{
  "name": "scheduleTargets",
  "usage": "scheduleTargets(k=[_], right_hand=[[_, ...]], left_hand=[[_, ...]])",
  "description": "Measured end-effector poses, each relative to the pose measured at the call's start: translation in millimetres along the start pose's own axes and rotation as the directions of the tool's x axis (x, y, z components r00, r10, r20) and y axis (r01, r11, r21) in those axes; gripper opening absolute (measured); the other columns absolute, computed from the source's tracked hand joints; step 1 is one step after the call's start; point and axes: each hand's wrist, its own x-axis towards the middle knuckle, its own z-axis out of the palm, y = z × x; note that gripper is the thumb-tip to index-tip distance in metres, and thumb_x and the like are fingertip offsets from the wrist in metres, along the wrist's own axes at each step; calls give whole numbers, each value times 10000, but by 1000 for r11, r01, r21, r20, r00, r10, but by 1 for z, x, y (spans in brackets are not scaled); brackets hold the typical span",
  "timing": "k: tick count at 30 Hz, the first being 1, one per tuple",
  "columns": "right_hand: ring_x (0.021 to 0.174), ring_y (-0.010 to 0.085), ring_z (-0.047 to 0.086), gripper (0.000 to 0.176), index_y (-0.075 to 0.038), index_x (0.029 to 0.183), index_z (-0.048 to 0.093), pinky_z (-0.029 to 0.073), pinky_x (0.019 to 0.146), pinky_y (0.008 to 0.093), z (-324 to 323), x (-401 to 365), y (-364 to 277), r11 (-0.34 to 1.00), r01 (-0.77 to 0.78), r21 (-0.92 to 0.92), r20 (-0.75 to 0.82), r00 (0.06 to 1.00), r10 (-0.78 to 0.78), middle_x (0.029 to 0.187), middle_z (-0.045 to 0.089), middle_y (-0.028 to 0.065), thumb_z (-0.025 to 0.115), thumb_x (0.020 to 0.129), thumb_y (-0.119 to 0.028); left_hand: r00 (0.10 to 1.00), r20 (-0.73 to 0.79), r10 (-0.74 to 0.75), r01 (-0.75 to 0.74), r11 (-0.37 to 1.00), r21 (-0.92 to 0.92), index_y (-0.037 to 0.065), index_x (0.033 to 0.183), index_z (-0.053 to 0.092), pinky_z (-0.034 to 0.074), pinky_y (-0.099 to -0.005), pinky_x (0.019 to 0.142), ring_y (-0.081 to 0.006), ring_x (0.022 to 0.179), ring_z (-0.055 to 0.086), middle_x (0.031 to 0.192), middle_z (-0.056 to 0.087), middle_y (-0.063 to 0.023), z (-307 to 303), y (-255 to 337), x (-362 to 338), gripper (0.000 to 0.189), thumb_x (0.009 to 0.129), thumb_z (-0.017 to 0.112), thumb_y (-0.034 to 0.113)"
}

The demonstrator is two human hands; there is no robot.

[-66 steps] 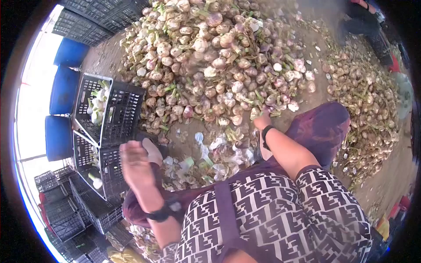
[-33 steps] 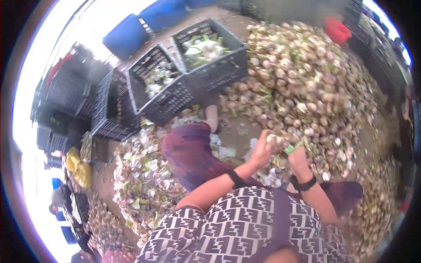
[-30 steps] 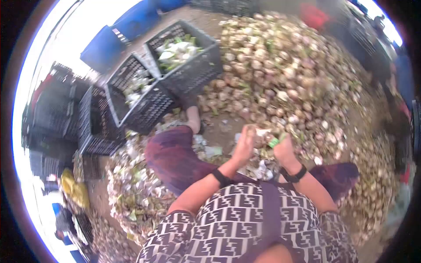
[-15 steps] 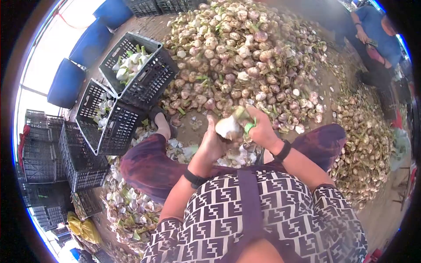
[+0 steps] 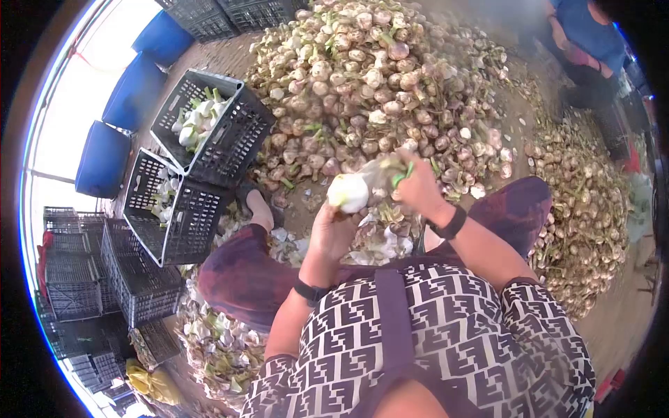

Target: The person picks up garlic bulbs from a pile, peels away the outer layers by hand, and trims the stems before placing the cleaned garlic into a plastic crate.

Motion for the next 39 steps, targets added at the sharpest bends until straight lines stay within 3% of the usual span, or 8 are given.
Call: scheduleTargets(k=[3, 6, 9, 13, 16, 26, 32, 39], right_hand=[[725, 175, 590, 149, -7, 894, 521, 492, 651, 281, -15, 13, 23, 945, -152, -288, -265, 961, 74, 863, 615, 142, 534, 753, 40], [804, 211, 595, 163, -16, 927, 550, 486, 719, 312, -11, 5, 17, 879, -268, -394, 32, 952, 305, 901, 613, 143, 558, 765, -11], [889, 271, 579, 212, -46, 979, 584, 457, 782, 352, 6, -18, 27, 833, 162, -530, 457, 881, 119, 919, 612, 143, 600, 770, -81], [906, 316, 558, 281, -48, 1007, 596, 437, 808, 391, 15, -4, -11, 955, 129, -267, 221, 973, -69, 925, 604, 146, 626, 735, -111], [858, 329, 558, 256, -23, 941, 593, 447, 761, 397, 24, -1, -23, 908, 358, -216, 115, 933, -341, 879, 593, 163, 611, 688, -61], [785, 343, 561, 281, 4, 938, 553, 455, 694, 395, 23, 1, -13, 808, 437, -395, 203, 900, -387, 889, 582, 173, 538, 658, -11], [802, 324, 577, 305, -1, 998, 561, 470, 708, 371, 12, 6, 26, 716, 211, -665, 180, 976, -120, 899, 592, 161, 523, 695, -3], [797, 325, 580, 213, -11, 923, 587, 461, 700, 359, 20, -9, -17, 993, 120, -16, 150, 982, -116, 833, 590, 165, 525, 721, 15]], left_hand=[[994, -12, -106, 106, 994, -3, 23, 1233, 420, 495, -328, 775, -252, 982, 558, 1159, 524, -122, 11, 9, -9, 493, 820, 589, 233], [994, 66, -90, 88, 996, 32, 23, 1232, 418, 472, -366, 827, -321, 1029, 533, 1176, 514, -144, -2, 10, -6, 510, 799, 567, 246], [1000, 0, -2, 2, 994, 110, 79, 1250, 399, 484, -346, 815, -270, 1035, 535, 1183, 507, -106, -5, 10, -8, 508, 805, 582, 242], [981, -196, 2, 11, 998, 65, 133, 1242, 405, 468, -354, 856, -232, 1052, 529, 1185, 500, -66, -6, 10, -5, 527, 772, 633, 202], [996, -33, 88, -76, 960, 269, 98, 1270, 380, 435, -362, 908, -214, 1066, 521, 1170, 522, -63, 6, 6, -2, 520, 822, 565, 284], [995, -95, 16, 1, 985, 175, 64, 1223, 409, 467, -343, 856, -217, 1018, 539, 1153, 524, -94, 1, 5, -3, 501, 807, 619, 248], [998, 27, -52, 48, 989, 141, 53, 1207, 441, 449, -400, 887, -243, 1035, 527, 1156, 529, -115, -6, 5, -8, 487, 825, 600, 311], [992, -113, 50, -33, 989, 145, 73, 1209, 438, 448, -384, 891, -228, 1028, 533, 1150, 531, -89, 3, 4, -3, 447, 885, 509, 372]])
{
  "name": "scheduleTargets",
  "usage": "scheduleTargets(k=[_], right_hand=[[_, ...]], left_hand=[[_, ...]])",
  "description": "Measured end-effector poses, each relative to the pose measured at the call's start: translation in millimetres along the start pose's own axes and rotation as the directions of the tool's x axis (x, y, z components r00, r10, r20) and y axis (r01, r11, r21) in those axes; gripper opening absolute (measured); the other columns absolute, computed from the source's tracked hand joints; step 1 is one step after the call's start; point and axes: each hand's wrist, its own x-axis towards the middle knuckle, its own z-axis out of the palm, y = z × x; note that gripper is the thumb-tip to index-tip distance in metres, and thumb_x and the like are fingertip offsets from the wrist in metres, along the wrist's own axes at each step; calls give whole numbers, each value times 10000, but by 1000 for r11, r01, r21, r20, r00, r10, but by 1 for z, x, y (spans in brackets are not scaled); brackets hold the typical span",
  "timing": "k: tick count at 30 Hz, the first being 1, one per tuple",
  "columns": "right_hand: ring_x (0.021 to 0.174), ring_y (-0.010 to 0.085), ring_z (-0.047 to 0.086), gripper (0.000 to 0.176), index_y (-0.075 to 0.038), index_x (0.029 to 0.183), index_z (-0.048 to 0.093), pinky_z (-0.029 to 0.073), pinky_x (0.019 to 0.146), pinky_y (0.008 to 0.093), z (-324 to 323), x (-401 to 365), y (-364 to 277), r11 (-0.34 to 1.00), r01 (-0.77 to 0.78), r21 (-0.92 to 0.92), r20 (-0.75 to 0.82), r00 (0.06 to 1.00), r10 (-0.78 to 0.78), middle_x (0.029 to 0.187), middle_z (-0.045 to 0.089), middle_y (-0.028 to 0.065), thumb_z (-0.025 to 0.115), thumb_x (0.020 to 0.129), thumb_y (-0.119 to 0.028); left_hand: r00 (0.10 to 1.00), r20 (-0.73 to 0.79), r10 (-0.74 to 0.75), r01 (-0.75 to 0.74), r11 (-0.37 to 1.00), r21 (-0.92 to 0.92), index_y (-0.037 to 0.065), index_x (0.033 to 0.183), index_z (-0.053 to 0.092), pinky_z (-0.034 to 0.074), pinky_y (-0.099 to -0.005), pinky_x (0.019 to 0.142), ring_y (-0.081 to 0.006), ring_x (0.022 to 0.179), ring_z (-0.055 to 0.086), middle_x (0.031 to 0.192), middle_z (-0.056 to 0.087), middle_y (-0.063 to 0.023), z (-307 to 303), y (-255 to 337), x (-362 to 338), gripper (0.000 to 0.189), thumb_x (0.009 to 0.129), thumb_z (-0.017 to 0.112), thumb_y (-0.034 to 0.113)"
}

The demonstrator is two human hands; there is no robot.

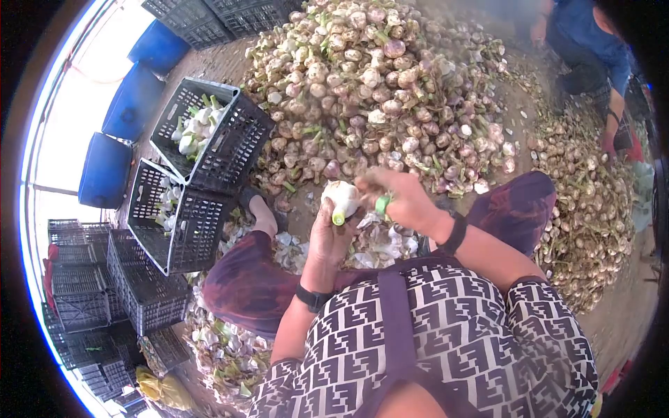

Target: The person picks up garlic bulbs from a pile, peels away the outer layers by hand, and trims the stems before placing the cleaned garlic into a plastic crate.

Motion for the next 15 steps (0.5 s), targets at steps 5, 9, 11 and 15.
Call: scheduleTargets(k=[5, 9, 11, 15], right_hand=[[814, 309, 563, 267, -11, 920, 562, 469, 720, 358, 2, -1, -4, 900, 225, -374, 93, 974, -205, 839, 580, 141, 562, 653, -8], [838, 293, 557, 273, -1, 906, 543, 466, 728, 361, 5, -1, -1, 799, 341, -495, 122, 938, -325, 847, 575, 128, 567, 636, -39], [832, 294, 558, 239, 4, 884, 534, 467, 723, 367, 2, 0, -4, 811, 317, -491, 136, 948, -289, 834, 573, 127, 560, 650, -37], [798, 306, 560, 192, 9, 874, 519, 471, 697, 386, -7, 13, 20, 758, 238, -608, 49, 963, -263, 824, 568, 138, 539, 685, -21]], left_hand=[[1000, 26, 14, -14, 1000, 17, 51, 1182, 453, 462, -335, 857, -206, 1009, 539, 1130, 533, -85, 8, 3, -2, 425, 885, 518, 349], [1000, -5, -14, 14, 1000, 1, 52, 1180, 456, 465, -315, 833, -191, 987, 545, 1110, 539, -78, 0, 0, -1, 417, 889, 513, 346], [999, -8, -40, 40, 998, 47, 61, 1179, 460, 465, -307, 826, -185, 961, 552, 1091, 550, -71, 3, 2, -3, 428, 884, 515, 368], [975, 179, -130, 85, 967, 239, 77, 1178, 467, 467, -296, 801, -181, 920, 560, 1053, 566, -70, 1, 3, -8, 480, 865, 511, 438]])
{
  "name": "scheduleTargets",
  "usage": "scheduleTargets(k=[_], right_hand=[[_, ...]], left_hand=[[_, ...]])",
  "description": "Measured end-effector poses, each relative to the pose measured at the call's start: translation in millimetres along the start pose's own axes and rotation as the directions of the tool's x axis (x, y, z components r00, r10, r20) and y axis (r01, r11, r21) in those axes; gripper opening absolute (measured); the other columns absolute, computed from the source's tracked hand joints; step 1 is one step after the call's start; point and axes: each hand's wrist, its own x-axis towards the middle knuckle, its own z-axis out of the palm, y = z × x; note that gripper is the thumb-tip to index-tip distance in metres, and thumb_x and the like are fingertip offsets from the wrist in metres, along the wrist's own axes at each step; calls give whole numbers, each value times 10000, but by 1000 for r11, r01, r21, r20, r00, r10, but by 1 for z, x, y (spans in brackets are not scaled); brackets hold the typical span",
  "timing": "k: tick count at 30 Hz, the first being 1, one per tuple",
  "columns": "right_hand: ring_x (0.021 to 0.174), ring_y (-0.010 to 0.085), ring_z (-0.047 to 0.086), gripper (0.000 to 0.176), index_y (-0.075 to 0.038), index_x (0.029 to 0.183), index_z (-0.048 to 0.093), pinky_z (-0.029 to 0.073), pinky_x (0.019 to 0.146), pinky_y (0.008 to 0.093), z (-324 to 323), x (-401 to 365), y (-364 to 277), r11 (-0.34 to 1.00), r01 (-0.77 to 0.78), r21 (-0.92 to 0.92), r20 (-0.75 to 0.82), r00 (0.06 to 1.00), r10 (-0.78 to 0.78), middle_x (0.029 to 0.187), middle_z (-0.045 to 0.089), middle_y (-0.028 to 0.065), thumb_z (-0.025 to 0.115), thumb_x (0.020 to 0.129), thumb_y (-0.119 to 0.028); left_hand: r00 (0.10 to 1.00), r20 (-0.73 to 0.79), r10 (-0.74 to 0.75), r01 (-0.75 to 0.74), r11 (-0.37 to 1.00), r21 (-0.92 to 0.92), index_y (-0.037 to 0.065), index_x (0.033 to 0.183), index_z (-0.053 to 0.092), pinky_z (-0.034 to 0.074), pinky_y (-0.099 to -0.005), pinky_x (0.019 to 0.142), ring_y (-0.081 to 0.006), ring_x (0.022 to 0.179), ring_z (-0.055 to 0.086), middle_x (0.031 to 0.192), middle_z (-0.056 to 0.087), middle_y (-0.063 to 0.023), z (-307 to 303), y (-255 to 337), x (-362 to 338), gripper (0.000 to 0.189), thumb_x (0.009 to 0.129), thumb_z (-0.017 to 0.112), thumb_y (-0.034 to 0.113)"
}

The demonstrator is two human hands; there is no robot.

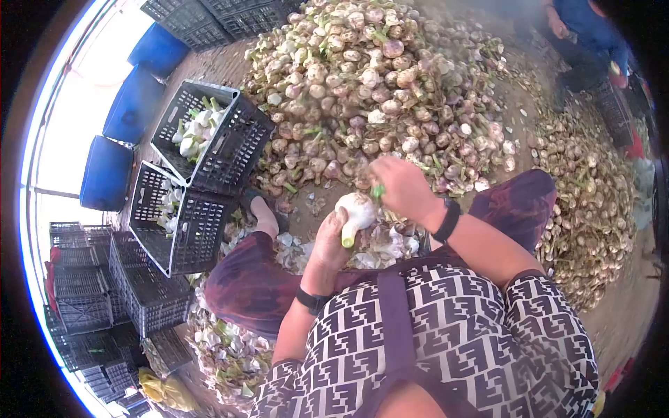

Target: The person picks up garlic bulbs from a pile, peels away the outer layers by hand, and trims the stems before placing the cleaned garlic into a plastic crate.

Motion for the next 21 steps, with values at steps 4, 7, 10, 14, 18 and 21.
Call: scheduleTargets(k=[4, 7, 10, 14, 18, 21], right_hand=[[690, 348, 573, 153, -4, 906, 517, 469, 634, 418, -4, -2, 14, 936, -345, 68, 97, 936, 338, 790, 588, 145, 520, 754, -22], [669, 364, 572, 142, -12, 917, 523, 470, 624, 420, -10, -6, -13, 789, -297, 538, 114, 953, 281, 767, 594, 141, 530, 779, -44], [790, 329, 562, 193, -12, 906, 535, 466, 701, 384, -4, -15, -29, 923, -133, 360, 50, 991, 124, 845, 584, 135, 558, 716, -35], [872, 308, 541, 246, -8, 895, 537, 454, 759, 364, -2, -16, -31, 977, -20, 213, 61, 998, 7, 899, 570, 141, 543, 649, -10], [869, 304, 543, 254, 6, 898, 531, 457, 765, 357, -3, -15, -30, 984, 36, 172, 55, 997, -46, 892, 571, 140, 540, 645, -8], [865, 296, 546, 264, 14, 907, 530, 462, 758, 359, -7, -10, -25, 993, 57, 105, 27, 998, -60, 873, 571, 136, 538, 645, -11]], left_hand=[[986, -161, -49, 30, 993, -117, 59, 1170, 467, 468, -313, 775, -205, 924, 555, 1064, 559, -96, 3, 3, 1, 575, 838, 476, 528], [964, -265, -10, -31, 988, -152, 44, 1170, 460, 471, -329, 796, -205, 940, 544, 1080, 546, -94, 3, 0, 7, 575, 855, 438, 525], [960, -281, 6, -72, 971, -227, 38, 1163, 457, 455, -353, 863, -205, 967, 531, 1076, 539, -90, 9, -1, 12, 538, 878, 403, 490], [953, -303, 6, -93, 957, -274, 22, 1158, 453, 447, -381, 873, -215, 961, 541, 1080, 544, -98, 12, 0, 11, 497, 920, 332, 441], [954, -299, -26, -80, 939, -335, 28, 1160, 454, 460, -350, 834, -210, 950, 545, 1077, 545, -90, 6, -1, 11, 507, 902, 363, 455], [972, -233, -40, -16, 973, -230, 38, 1181, 448, 473, -311, 816, -196, 950, 550, 1079, 547, -78, 0, -1, 8, 576, 850, 435, 509]])
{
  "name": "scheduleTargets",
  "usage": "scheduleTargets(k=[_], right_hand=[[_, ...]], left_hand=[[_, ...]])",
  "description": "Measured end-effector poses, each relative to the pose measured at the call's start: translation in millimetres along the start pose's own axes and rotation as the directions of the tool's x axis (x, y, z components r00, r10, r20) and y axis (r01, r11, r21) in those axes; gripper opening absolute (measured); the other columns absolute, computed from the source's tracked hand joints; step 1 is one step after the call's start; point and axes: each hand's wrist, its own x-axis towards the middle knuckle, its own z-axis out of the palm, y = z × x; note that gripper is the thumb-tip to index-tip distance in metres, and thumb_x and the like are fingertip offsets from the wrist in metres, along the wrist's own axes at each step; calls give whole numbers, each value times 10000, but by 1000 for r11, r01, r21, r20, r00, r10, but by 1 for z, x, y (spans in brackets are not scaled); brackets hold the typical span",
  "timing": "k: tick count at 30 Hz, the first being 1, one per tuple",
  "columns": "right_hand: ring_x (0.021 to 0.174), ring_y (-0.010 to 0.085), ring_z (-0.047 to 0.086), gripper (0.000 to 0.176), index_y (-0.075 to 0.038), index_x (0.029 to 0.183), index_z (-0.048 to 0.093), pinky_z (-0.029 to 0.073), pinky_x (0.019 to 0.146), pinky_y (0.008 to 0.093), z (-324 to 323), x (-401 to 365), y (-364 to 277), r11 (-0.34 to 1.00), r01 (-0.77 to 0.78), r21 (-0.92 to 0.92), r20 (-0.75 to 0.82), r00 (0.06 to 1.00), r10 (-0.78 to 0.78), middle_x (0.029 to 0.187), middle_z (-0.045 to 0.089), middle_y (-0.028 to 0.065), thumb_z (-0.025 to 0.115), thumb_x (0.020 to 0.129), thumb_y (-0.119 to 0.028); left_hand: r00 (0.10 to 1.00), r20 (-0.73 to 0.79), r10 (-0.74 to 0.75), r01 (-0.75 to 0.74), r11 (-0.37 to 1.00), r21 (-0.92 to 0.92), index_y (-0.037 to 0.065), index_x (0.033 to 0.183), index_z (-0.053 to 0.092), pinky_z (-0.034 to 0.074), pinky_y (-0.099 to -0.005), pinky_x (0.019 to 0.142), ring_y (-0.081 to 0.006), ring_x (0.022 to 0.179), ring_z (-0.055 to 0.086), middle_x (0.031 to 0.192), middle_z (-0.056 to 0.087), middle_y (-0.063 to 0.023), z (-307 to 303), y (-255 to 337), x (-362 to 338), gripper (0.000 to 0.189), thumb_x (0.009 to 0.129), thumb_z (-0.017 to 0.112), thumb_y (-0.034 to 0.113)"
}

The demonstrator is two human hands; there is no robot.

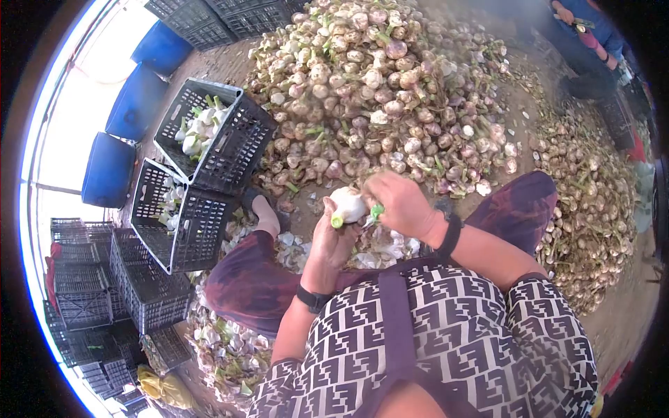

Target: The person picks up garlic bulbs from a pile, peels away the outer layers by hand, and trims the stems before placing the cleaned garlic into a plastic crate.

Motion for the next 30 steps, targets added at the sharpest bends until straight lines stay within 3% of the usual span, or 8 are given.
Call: scheduleTargets(k=[7, 10, 14, 19, 20, 23, 28, 30], right_hand=[[753, 312, 583, 160, 11, 880, 478, 488, 651, 376, 7, 2, 51, 947, -211, -244, 0, 976, 217, 816, 577, 161, 516, 727, -18], [716, 330, 597, 148, 1, 883, 474, 490, 603, 395, 13, -14, 52, 955, -226, -192, 329, 902, 280, 750, 588, 160, 506, 750, -53], [717, 346, 604, 320, -30, 1020, 541, 479, 621, 445, 28, -48, 52, 963, -138, -231, 772, 576, 268, 777, 616, 152, 482, 710, 24], [1000, 317, 543, 425, -50, 1100, 536, 437, 834, 382, 30, -45, 42, 960, -244, 139, 242, 948, 206, 1054, 584, 156, 514, 679, -1], [955, 266, 580, 445, -54, 1167, 467, 447, 821, 338, 13, -28, 20, 840, -427, 333, 410, 868, 279, 1020, 599, 136, 572, 736, -25], [910, 168, 583, 603, -67, 1256, 333, 451, 764, 271, 40, -36, 18, 329, -578, 747, 493, 813, 310, 986, 589, 124, 681, 767, -127], [953, 216, 576, 592, -31, 1283, 322, 446, 824, 319, 54, -40, 16, 659, -574, 486, 411, 816, 407, 1047, 572, 125, 634, 783, -79], [969, 228, 571, 596, -30, 1295, 316, 436, 852, 327, 63, -44, 19, 626, -532, 570, 408, 845, 347, 1056, 573, 121, 624, 788, -89]], left_hand=[[955, 274, -110, 36, 965, 262, 26, 1227, 427, 458, -270, 806, -153, 949, 561, 1047, 572, -52, -4, 1, -9, 782, 659, 724, 474], [964, 264, 19, -106, 941, 320, 17, 1203, 431, 451, -281, 821, -159, 941, 562, 1036, 571, -44, 3, 4, -9, 733, 655, 772, 365], [971, 189, 143, -209, 892, 402, 58, 1245, 396, 476, -292, 813, -180, 977, 554, 1088, 546, -68, -16, 5, -1, 659, 709, 750, 206], [984, -6, 180, -136, 766, 629, 80, 1307, 291, 489, -274, 759, -161, 945, 559, 1064, 543, -84, -9, 5, 6, 706, 712, 659, -14], [960, 94, 263, -243, 619, 747, 66, 1310, 263, 489, -286, 769, -161, 945, 563, 1079, 535, -107, -10, -1, 5, 705, 727, 649, -19], [973, 84, 216, -226, 802, 552, 60, 1291, 270, 493, -298, 774, -181, 951, 569, 1082, 535, -102, -20, -5, 10, 610, 786, 611, 43], [994, 8, 108, -108, 994, 0, 63, 1156, 440, 486, -345, 822, -213, 960, 573, 1075, 559, -92, -10, -7, 13, 287, 912, 480, 208], [982, -92, 168, -154, 978, 137, 57, 963, 502, 489, -362, 811, -221, 925, 582, 1036, 585, -118, -13, -13, 18, 203, 946, 403, 233]])
